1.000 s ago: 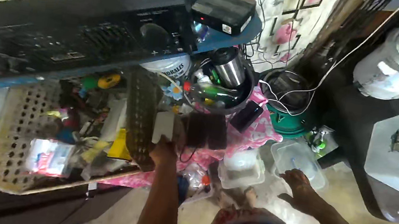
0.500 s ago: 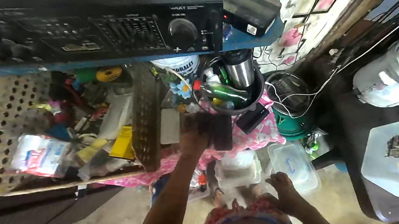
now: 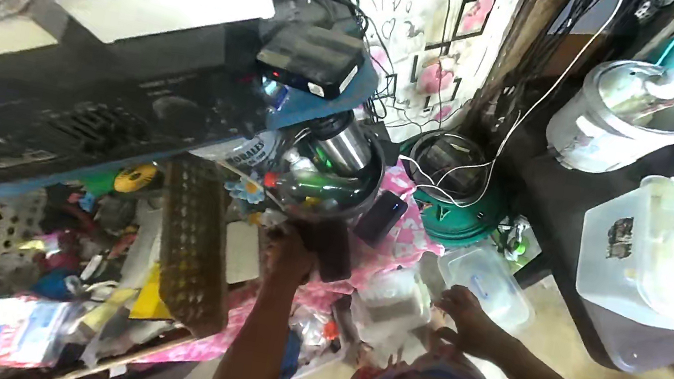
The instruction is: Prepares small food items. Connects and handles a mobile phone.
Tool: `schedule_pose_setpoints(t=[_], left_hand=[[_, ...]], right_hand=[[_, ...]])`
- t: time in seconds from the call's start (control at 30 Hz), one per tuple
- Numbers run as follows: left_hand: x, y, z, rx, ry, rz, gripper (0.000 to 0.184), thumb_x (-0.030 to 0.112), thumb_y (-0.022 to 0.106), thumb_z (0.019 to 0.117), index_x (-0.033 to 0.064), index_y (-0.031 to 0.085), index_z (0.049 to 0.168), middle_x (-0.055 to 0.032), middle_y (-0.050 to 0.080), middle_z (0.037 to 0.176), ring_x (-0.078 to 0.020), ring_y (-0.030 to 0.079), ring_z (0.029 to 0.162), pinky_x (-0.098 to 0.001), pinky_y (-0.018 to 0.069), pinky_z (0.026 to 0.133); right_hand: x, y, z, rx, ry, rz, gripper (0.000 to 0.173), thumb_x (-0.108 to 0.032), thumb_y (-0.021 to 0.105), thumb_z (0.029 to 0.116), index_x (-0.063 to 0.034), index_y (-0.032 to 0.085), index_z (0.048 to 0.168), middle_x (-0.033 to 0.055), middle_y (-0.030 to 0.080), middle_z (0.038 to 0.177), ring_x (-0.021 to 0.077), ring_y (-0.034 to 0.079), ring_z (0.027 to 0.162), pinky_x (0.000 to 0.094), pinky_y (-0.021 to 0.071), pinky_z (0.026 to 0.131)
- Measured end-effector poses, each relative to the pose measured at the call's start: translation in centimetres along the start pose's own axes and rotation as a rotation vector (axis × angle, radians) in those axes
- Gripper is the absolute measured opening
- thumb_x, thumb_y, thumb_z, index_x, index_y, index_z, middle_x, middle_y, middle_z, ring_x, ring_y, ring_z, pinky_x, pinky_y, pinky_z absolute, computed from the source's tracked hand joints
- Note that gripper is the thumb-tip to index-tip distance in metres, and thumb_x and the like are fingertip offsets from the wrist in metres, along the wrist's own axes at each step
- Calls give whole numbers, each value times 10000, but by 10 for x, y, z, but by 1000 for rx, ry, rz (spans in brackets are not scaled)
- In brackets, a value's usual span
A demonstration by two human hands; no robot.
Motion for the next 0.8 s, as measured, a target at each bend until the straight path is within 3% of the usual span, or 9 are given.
schedule_pose_setpoints(t=[0.13,0.2,0.37,0.43,0.5,0.6,0.67,0.73,0.8], left_hand=[[-15,-4,1,100,-2,-117,1080,416,859,774,28,268,1590,-334,455,1481,-500,540,1289,-633,471,1028],[-21,-14,-9,115,-19,-109,1028,422,841,803,37,285,1578,-314,604,1321,-490,625,1176,-644,495,973],[-34,-27,-55,126,-3,-206,866,273,852,806,1,406,1496,-344,648,1178,-530,638,1102,-701,488,923],[-34,-27,-75,142,47,-410,763,186,848,808,-5,472,1444,-310,663,1156,-466,663,1050,-663,510,905],[-23,-26,-97,131,144,-596,738,134,820,791,-4,469,1426,-233,689,1082,-322,698,920,-543,571,825],[15,-20,-125,85,333,-666,786,183,816,754,-15,459,1425,-172,716,1049,-219,728,873,-430,617,748],[42,-13,-132,35,442,-675,804,207,807,723,-10,468,1418,-144,714,1082,-182,727,885,-379,624,726],[63,-5,-130,-10,518,-629,815,223,810,729,-11,463,1428,-145,695,1149,-197,709,958,-395,612,792],[79,-1,-127,1,561,-546,838,223,830,727,-16,459,1439,-175,704,1135,-258,713,963,-471,601,823]], right_hand=[[1,-8,7,1,-19,3,509,-330,768,894,-5,673,1273,254,577,1379,462,410,1402,622,302,1167],[-1,-8,11,-14,-28,26,519,-343,759,902,-11,661,1288,244,578,1377,450,412,1401,616,314,1158],[-17,-1,25,-7,-89,242,523,-342,767,905,14,661,1274,243,619,1305,417,501,1317,550,385,1133],[-32,-5,33,-31,-101,395,491,-288,744,934,41,646,1285,251,620,1319,384,526,1306,501,386,1144],[-46,-7,44,-48,-148,582,454,-216,713,959,66,624,1304,252,624,1321,325,582,1262,446,446,1100],[-62,-6,59,-123,-237,869,446,-104,651,963,105,562,1348,236,606,1323,190,612,1184,324,506,1014],[-70,-6,68,-195,-166,1021,461,-63,584,973,83,508,1403,195,582,1363,146,601,1188,314,513,999],[-72,-6,78,-210,-52,1162,412,-104,493,1022,25,507,1413,135,597,1325,148,606,1146,358,529,959],[-70,-6,89,-201,-32,1284,381,-133,483,1058,-22,497,1422,95,620,1274,160,625,1121,383,549,935]])
Point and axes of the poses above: each hand's wrist, its own z-axis towards the middle knuckle, its own y-axis out of the palm, x = y × z, the point moved 5 cm from there along z, towards the middle knuckle
